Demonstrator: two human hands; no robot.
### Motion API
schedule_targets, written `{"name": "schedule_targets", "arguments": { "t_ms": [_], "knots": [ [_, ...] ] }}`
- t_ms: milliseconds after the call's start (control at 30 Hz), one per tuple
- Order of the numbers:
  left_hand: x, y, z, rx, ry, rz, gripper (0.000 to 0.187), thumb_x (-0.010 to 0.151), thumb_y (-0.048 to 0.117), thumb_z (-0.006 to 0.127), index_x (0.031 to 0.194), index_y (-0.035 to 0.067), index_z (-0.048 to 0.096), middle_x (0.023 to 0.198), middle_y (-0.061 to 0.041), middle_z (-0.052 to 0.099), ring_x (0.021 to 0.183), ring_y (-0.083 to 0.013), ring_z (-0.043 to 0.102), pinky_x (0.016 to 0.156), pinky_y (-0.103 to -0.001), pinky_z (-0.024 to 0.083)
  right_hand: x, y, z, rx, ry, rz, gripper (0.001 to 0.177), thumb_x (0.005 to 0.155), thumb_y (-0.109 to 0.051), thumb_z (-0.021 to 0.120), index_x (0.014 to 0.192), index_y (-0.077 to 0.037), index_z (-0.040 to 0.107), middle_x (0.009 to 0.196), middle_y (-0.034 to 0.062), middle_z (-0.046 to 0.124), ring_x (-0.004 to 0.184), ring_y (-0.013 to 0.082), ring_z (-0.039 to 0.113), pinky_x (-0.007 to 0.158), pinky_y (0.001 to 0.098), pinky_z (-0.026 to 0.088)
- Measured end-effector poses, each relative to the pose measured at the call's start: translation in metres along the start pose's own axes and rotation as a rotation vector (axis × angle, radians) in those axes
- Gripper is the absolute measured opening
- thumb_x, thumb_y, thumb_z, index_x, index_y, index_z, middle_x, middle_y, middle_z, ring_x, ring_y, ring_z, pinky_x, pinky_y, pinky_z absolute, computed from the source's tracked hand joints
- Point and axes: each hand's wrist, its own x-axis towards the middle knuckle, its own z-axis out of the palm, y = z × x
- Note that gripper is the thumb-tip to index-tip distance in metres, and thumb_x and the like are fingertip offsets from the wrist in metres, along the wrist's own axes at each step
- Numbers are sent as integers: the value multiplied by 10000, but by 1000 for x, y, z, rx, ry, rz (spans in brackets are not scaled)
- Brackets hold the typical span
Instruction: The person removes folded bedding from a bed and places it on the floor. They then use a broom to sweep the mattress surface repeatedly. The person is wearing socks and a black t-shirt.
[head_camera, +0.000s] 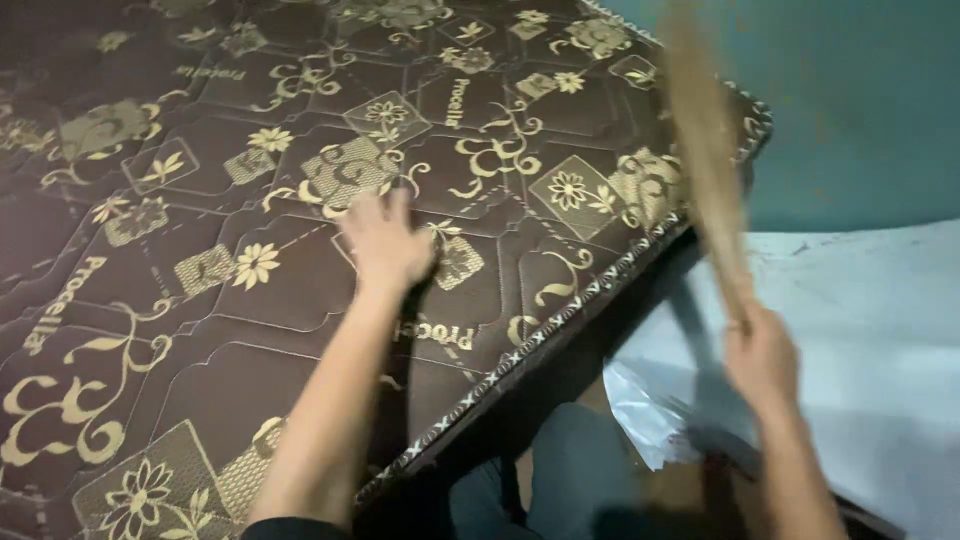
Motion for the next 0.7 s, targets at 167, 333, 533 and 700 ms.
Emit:
{"name": "schedule_targets", "arguments": {
  "t_ms": [167,333,533,700],
  "knots": [
    [-29,101,32,-133,-46,323,870,892,752,450,1596,246,380,1688,-215,235,1582,-393,165,1221,-606,151,-25,-65,-40,1,-287,85,598,1006,-202,446,1603,-241,425,1333,225,626,1256,485,581,1075,625,453],
    [-30,104,63,-115,-25,371,972,873,837,292,1621,217,255,1689,-230,115,1563,-409,59,1220,-590,43,-23,-3,-35,-44,-236,321,616,967,-219,427,1582,-267,437,1217,321,658,1074,570,605,882,646,457],
    [-2,81,45,-525,-283,372,950,817,774,449,1605,256,331,1698,-186,143,1559,-402,136,1232,-571,132,-36,-14,-16,136,-16,356,708,988,-156,486,1682,-153,344,1078,318,685,979,531,618,852,583,450],
    [10,-62,18,-528,27,306,805,868,686,558,1454,133,552,1452,-177,581,1338,-364,538,1081,-459,412,9,-101,-6,493,-89,216,771,945,-63,491,1684,-178,300,1160,232,602,912,366,567,725,461,476]
  ]
}}
